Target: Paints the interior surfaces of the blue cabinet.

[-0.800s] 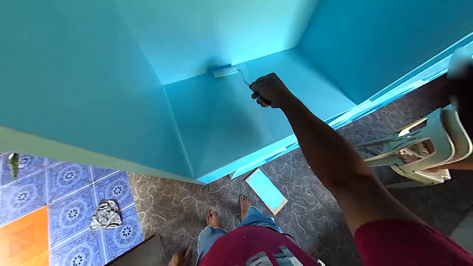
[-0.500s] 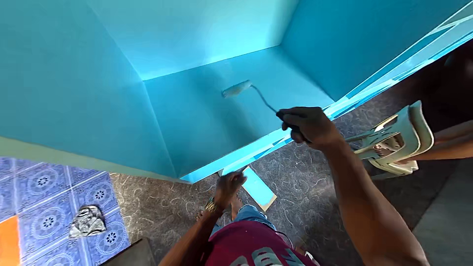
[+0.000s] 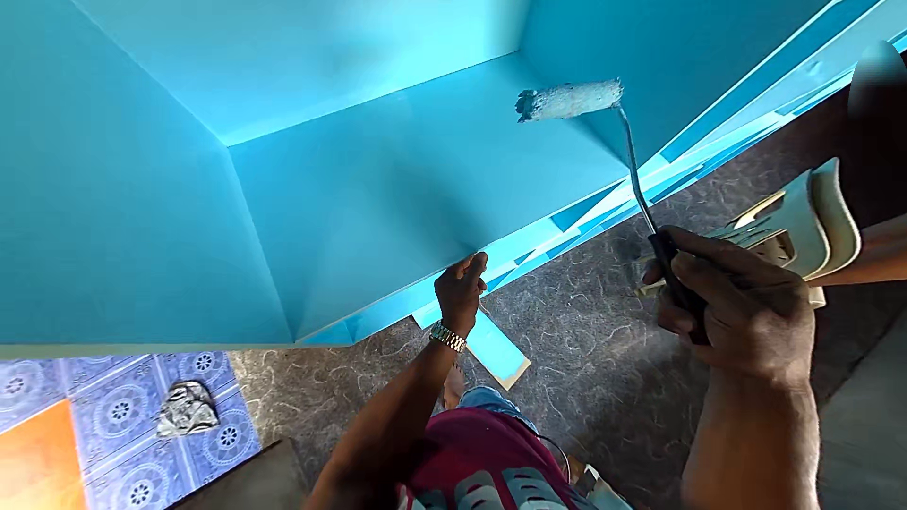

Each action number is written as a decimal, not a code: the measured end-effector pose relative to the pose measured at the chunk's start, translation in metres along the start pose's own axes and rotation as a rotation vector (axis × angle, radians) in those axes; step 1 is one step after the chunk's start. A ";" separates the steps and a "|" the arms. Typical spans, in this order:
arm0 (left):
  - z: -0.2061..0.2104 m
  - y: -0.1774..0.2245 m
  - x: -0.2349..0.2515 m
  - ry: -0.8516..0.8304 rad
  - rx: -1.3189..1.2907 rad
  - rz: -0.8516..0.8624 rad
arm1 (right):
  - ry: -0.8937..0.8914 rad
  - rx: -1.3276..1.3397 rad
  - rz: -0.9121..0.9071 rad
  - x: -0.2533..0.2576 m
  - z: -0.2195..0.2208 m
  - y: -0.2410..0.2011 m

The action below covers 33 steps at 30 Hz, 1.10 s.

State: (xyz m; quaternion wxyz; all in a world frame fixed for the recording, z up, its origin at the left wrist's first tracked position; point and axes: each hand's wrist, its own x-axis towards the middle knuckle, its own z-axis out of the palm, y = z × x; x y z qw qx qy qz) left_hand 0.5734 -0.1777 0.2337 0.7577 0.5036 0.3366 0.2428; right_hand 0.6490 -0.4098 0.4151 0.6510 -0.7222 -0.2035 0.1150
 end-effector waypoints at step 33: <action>-0.416 -0.125 -0.212 0.122 1.395 -0.715 | -0.339 -0.319 0.408 0.016 0.072 0.010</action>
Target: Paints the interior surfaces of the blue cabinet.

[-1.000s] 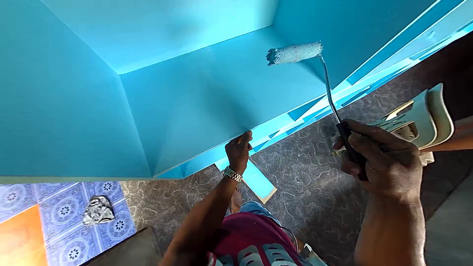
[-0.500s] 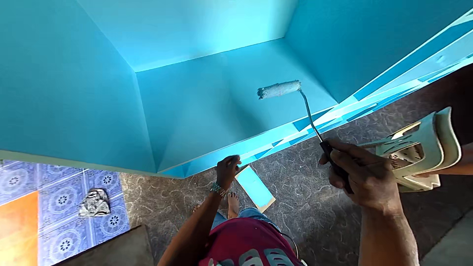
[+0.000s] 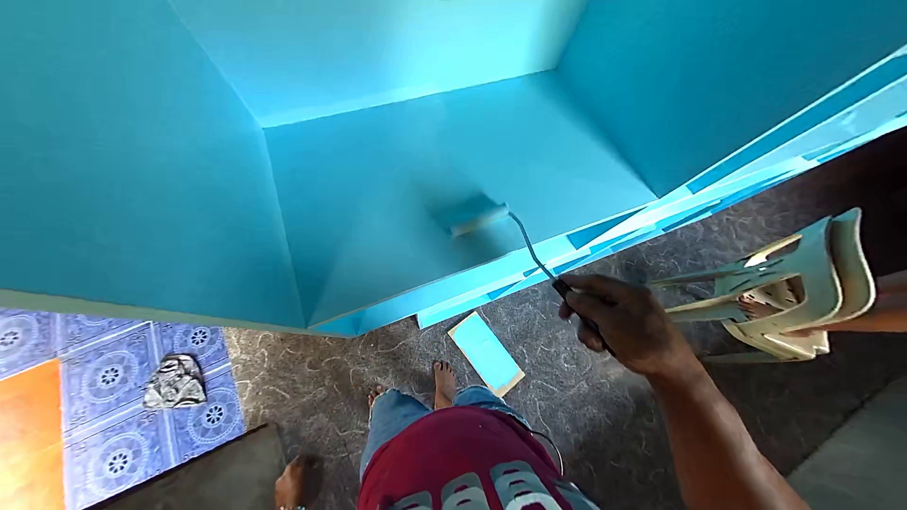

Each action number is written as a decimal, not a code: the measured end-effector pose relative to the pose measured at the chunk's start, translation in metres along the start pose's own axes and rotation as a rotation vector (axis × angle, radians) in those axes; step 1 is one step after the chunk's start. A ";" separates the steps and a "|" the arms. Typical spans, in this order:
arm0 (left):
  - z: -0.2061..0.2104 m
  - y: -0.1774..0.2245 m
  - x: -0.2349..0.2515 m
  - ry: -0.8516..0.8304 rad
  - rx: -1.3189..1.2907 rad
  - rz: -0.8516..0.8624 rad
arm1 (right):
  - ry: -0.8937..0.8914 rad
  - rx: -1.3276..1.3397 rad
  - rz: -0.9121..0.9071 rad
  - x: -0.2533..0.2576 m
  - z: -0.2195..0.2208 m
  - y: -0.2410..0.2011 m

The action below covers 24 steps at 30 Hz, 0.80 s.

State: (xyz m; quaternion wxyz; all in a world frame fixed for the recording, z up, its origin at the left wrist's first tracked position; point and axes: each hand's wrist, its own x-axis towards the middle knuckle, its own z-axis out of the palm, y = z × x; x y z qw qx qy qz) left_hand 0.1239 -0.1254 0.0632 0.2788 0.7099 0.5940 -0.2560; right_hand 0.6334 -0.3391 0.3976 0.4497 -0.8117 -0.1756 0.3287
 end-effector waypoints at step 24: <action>0.042 0.432 0.061 -0.497 -1.395 0.096 | 0.350 0.221 -0.339 -0.082 -0.027 0.054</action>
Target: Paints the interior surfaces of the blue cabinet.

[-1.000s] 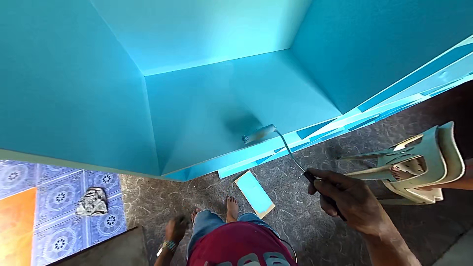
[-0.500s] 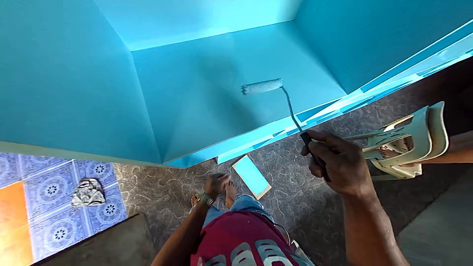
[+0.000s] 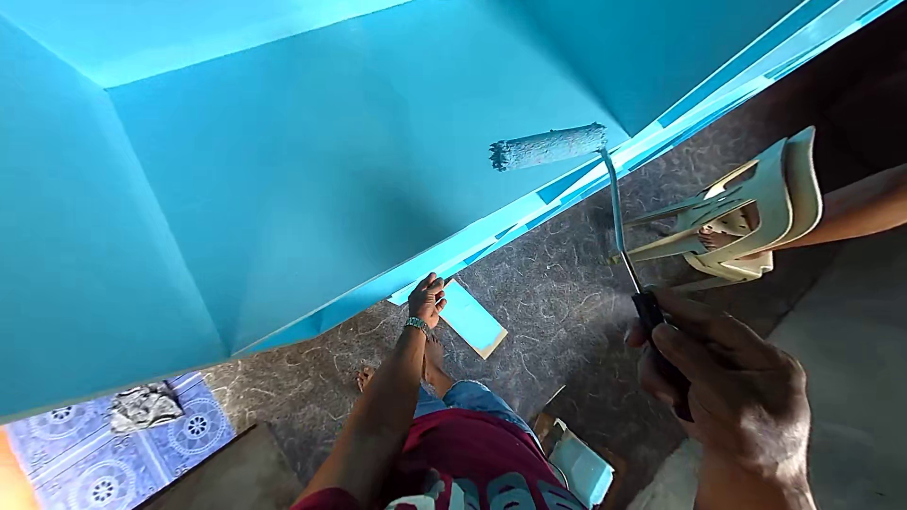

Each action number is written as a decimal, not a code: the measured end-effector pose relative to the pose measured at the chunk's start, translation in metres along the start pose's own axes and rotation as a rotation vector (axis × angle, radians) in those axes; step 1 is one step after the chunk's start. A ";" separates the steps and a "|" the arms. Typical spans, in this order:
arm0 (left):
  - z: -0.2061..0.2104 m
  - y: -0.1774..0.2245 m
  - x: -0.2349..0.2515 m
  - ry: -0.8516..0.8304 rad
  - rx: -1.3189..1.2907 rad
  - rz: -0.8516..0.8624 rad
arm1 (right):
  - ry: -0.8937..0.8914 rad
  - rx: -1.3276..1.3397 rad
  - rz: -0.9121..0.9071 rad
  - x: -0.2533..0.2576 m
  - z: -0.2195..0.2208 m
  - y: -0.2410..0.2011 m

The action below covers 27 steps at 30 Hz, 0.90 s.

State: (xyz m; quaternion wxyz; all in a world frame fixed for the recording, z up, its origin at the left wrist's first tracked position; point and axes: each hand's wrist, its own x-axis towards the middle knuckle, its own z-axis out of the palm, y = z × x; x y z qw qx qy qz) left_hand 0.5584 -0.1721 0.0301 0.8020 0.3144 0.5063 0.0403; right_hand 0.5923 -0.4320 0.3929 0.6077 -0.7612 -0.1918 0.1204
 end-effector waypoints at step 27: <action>-0.035 -0.018 0.037 0.015 -0.072 0.235 | -0.120 -0.013 -0.046 -0.019 -0.018 0.013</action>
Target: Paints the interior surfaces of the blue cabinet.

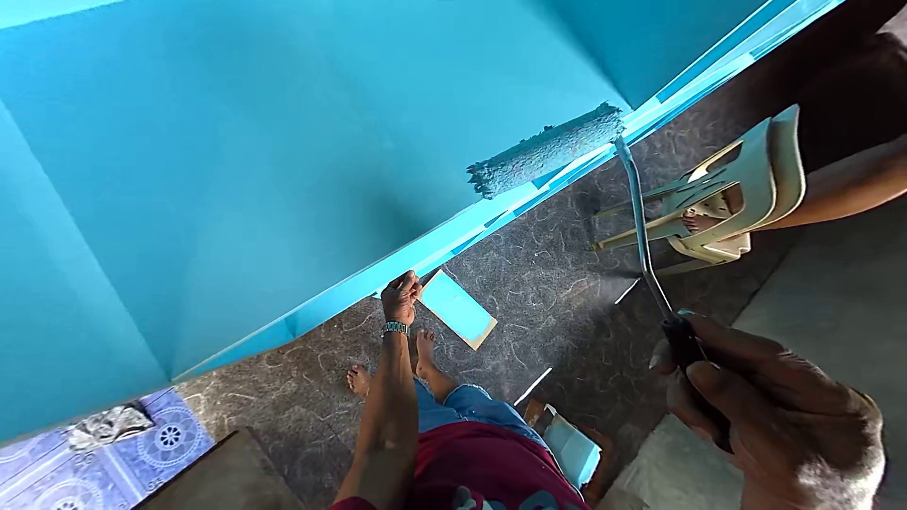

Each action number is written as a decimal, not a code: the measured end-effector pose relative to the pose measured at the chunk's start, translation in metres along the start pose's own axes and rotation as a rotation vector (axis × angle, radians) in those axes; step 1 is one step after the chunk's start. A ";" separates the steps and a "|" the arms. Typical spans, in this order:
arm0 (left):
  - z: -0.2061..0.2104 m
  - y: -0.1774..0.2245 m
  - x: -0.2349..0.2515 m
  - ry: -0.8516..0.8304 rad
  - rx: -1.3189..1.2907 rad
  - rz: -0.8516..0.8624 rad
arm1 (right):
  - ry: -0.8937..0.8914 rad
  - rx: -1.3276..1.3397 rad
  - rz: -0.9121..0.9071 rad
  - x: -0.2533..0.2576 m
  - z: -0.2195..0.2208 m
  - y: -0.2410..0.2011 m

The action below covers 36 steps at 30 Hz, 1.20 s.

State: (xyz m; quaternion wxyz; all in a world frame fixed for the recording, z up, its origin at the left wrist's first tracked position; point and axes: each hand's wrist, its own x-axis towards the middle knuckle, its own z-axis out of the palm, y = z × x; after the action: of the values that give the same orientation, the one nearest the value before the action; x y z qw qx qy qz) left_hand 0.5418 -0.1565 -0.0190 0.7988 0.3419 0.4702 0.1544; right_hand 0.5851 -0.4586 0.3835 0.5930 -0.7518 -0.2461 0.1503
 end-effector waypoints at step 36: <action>-0.275 0.024 -0.094 -0.151 1.567 -0.370 | 0.166 -0.110 0.036 -0.017 0.064 -0.021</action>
State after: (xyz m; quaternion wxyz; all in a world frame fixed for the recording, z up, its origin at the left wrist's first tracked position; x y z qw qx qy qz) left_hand 0.2605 -0.0821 -0.0304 0.3693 0.7286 0.4354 -0.3784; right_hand 0.5338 -0.4117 0.3868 0.5663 -0.7974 -0.1906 0.0843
